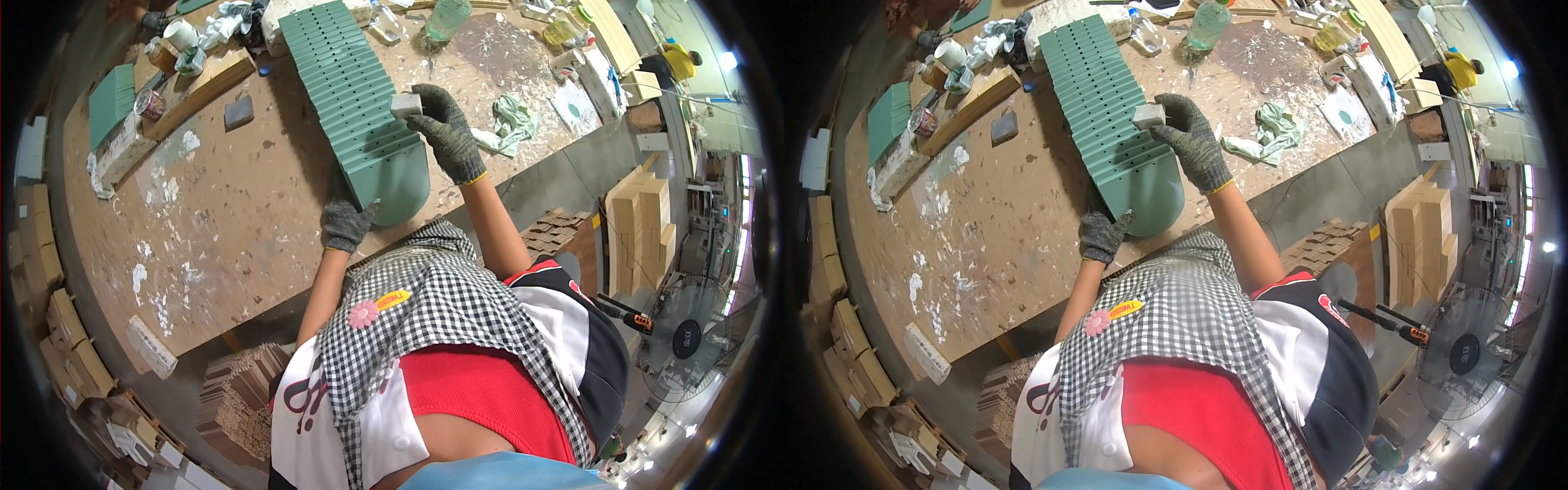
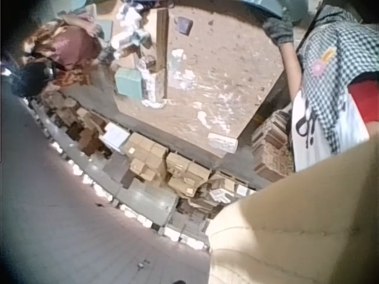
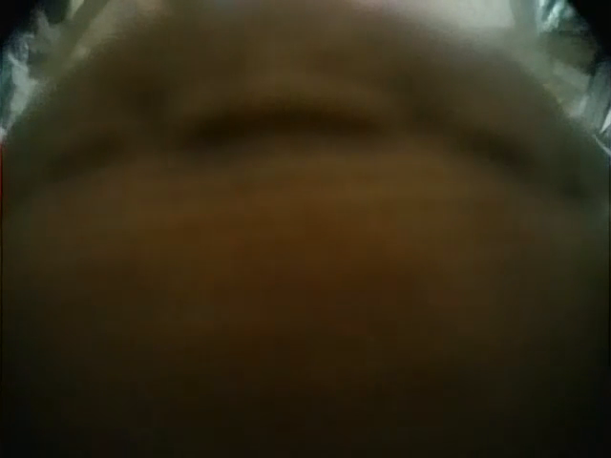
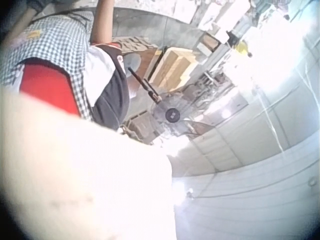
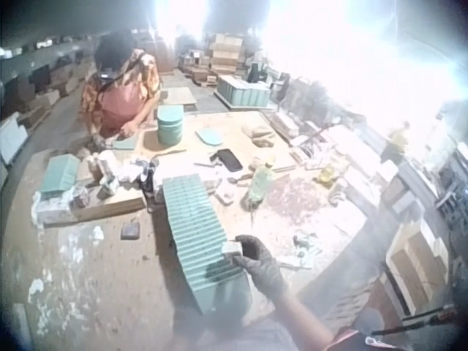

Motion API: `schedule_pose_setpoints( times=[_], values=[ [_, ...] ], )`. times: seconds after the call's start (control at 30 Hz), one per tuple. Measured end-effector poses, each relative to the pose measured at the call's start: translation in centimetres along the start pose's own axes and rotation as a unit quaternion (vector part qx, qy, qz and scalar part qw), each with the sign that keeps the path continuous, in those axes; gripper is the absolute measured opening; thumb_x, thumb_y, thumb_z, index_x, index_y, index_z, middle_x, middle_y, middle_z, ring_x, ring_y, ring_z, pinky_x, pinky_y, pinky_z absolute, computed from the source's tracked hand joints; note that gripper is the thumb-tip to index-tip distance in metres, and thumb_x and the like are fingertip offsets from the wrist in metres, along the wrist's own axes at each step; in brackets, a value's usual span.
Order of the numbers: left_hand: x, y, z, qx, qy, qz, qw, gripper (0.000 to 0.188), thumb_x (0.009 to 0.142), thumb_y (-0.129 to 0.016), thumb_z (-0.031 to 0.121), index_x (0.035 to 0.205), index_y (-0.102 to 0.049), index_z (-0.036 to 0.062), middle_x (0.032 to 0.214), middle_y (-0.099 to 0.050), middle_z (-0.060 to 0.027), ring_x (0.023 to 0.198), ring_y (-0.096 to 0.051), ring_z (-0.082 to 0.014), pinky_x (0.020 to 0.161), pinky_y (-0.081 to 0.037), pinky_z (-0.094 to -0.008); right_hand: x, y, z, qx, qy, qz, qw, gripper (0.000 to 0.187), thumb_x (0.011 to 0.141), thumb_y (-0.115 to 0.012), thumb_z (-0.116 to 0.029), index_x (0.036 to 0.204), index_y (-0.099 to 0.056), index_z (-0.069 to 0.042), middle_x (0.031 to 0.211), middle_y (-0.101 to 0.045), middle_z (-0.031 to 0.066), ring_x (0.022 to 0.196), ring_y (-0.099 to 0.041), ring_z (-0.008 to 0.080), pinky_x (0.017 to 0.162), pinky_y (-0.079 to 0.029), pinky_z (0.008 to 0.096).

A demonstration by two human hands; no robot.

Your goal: The person applies paste into the holes of stacked green components with a small spatula, rubs the components with a sanding block, and wipes them down with a gloved hand.

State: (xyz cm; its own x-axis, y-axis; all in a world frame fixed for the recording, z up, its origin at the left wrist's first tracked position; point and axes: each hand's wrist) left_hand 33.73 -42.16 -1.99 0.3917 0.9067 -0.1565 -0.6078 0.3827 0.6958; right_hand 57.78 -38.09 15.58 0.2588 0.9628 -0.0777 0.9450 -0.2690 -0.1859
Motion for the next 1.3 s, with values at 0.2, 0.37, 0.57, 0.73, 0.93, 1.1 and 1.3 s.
schedule_pose_setpoints(
  times=[0.2,0.37,0.57,0.73,0.93,1.1,1.3],
  values=[
    [0.2,1.4,1.4,-0.054,-0.077,0.073,0.993,0.109,0.075,-0.080,0.055,0.154,-0.027,0.0033,0.143,-0.051,-0.0244,0.126,-0.054,-0.0414,0.103,-0.047,-0.0446,0.8,-1.4,-0.5,-0.417,0.210,-0.037,0.883,0.050,0.082,-0.069,0.005,0.130,-0.057,-0.004,0.120,-0.065,0.0159,0.105,-0.065,0.0289,0.090,-0.055,0.0353],
    [0.1,1.0,1.3,-0.053,-0.052,0.058,0.996,0.109,0.074,-0.081,0.055,0.154,-0.028,0.0037,0.143,-0.052,-0.0243,0.125,-0.055,-0.0413,0.103,-0.047,-0.0447,1.5,-1.1,0.8,-0.493,0.273,-0.056,0.824,0.055,0.078,-0.068,0.005,0.131,-0.056,-0.005,0.122,-0.064,0.0196,0.108,-0.062,0.0396,0.095,-0.051,0.0451],
    [0.2,0.5,0.9,-0.030,-0.057,0.069,0.996,0.114,0.072,-0.082,0.057,0.155,-0.026,0.0029,0.142,-0.052,-0.0252,0.125,-0.055,-0.0415,0.102,-0.048,-0.0449,1.2,-1.4,1.0,-0.499,0.276,-0.067,0.819,0.049,0.082,-0.070,0.001,0.130,-0.061,-0.007,0.123,-0.065,0.0165,0.108,-0.064,0.0327,0.092,-0.055,0.0397],
    [0.3,0.7,1.3,-0.009,-0.066,0.094,0.993,0.118,0.070,-0.082,0.059,0.155,-0.024,0.0005,0.136,-0.057,-0.0263,0.118,-0.059,-0.0433,0.098,-0.051,-0.0449,1.1,-1.6,1.2,-0.532,0.279,-0.066,0.797,0.049,0.082,-0.069,0.000,0.130,-0.060,-0.008,0.123,-0.065,0.0156,0.110,-0.064,0.0347,0.096,-0.053,0.0424],
    [0.3,1.3,1.9,-0.025,-0.031,0.039,0.998,0.118,0.072,-0.078,0.064,0.155,-0.024,-0.0002,0.143,-0.050,-0.0279,0.125,-0.055,-0.0433,0.101,-0.048,-0.0453,1.1,-1.4,0.3,-0.520,0.276,-0.060,0.807,0.048,0.083,-0.069,0.000,0.130,-0.061,-0.008,0.122,-0.066,0.0158,0.111,-0.064,0.0352,0.095,-0.053,0.0416],
    [0.4,0.5,1.3,0.008,-0.087,0.093,0.992,0.119,0.072,-0.078,0.064,0.155,-0.023,-0.0006,0.146,-0.047,-0.0275,0.127,-0.053,-0.0428,0.104,-0.047,-0.0451,1.3,-1.6,0.3,-0.531,0.282,-0.095,0.794,0.047,0.084,-0.068,-0.001,0.130,-0.061,-0.008,0.122,-0.067,0.0159,0.110,-0.064,0.0356,0.095,-0.053,0.0410],
    [0.4,0.7,1.6,-0.001,-0.060,0.064,0.996,0.121,0.072,-0.077,0.067,0.155,-0.021,-0.0017,0.146,-0.047,-0.0281,0.126,-0.054,-0.0426,0.103,-0.047,-0.0448,1.6,-1.3,0.3,-0.537,0.299,-0.072,0.785,0.046,0.084,-0.067,-0.001,0.130,-0.061,-0.009,0.124,-0.066,0.0165,0.111,-0.063,0.0355,0.094,-0.053,0.0417]
  ],
)
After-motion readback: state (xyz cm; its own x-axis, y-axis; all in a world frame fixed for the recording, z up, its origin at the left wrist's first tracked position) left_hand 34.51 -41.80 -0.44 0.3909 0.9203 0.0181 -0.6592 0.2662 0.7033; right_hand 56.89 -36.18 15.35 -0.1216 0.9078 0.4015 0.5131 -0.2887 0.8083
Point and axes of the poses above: each hand's wrist, its own x-axis towards the middle knuckle, its own y-axis out of the back of the hand, z = x × y
